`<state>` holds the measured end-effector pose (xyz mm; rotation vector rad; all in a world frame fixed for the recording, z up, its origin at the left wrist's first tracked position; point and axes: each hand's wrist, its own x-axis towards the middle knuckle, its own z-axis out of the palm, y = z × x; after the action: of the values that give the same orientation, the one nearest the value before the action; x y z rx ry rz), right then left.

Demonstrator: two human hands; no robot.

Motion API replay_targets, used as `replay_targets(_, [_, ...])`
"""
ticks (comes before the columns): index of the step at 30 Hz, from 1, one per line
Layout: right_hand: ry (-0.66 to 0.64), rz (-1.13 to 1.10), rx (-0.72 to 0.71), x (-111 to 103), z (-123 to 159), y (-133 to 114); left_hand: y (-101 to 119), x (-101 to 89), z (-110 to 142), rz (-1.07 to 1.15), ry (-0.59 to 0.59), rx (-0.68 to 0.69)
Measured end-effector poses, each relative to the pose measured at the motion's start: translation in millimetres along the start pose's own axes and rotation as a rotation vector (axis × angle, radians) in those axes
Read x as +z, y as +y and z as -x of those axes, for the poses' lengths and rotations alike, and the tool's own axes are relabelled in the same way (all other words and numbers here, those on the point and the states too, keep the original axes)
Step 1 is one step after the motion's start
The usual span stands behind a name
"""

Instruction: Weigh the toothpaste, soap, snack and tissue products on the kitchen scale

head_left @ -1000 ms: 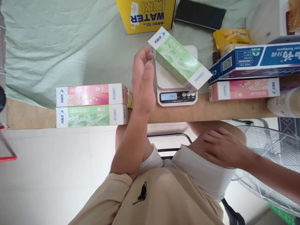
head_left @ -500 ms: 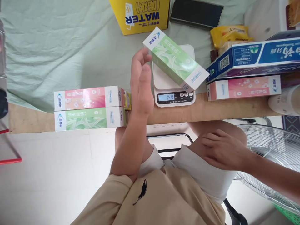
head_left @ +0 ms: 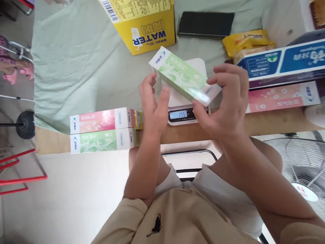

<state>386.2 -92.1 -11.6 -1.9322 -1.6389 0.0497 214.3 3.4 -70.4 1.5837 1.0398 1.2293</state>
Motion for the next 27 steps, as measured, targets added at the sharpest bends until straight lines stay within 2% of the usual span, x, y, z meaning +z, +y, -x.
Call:
replay_targets(7, [-0.093, 0.059, -0.028, 5.8, 18.2, 10.5, 6.7, 0.4, 3.4, -0.029, 0.005, 0.044])
replay_targets(13, [0.017, -0.005, -0.051, 15.3, 18.9, 13.8, 25.2, 7.8, 12.4, -0.014, -0.022, 0.188])
replay_targets(16, [0.062, 0.000, -0.044, 21.8, 18.9, 20.5, 46.7, 2.6, 19.1, 0.009, -0.046, 0.277])
replay_targets(19, [0.082, -0.001, -0.066, 23.9, 18.6, 27.8, 82.2, -18.9, 25.4, 0.004, -0.085, 0.320])
replay_targets(21, [0.112, -0.019, -0.062, 23.0, 17.9, 29.4, 108.7, -42.2, 28.5, 0.038, -0.035, 0.273])
replay_targets(23, [0.158, -0.055, -0.053, 21.6, 15.3, 26.0, 131.5, -69.5, 30.4, 0.036, -0.053, 0.196])
replay_targets(24, [0.167, -0.076, -0.055, 21.1, 13.0, 22.1, 140.0, -83.4, 30.9, 0.025, -0.008, 0.167])
replay_targets(25, [0.162, -0.095, -0.065, 21.1, 9.9, 16.8, 146.2, -97.0, 31.1, 0.038, 0.099, 0.173])
replay_targets(26, [0.151, -0.110, -0.089, 21.6, 6.1, 10.4, 149.7, -110.3, 31.1, 0.053, 0.170, 0.101])
replay_targets(27, [0.130, -0.117, -0.123, 22.8, 1.7, 3.2, 150.6, -123.4, 30.9, 0.108, 0.313, 0.053])
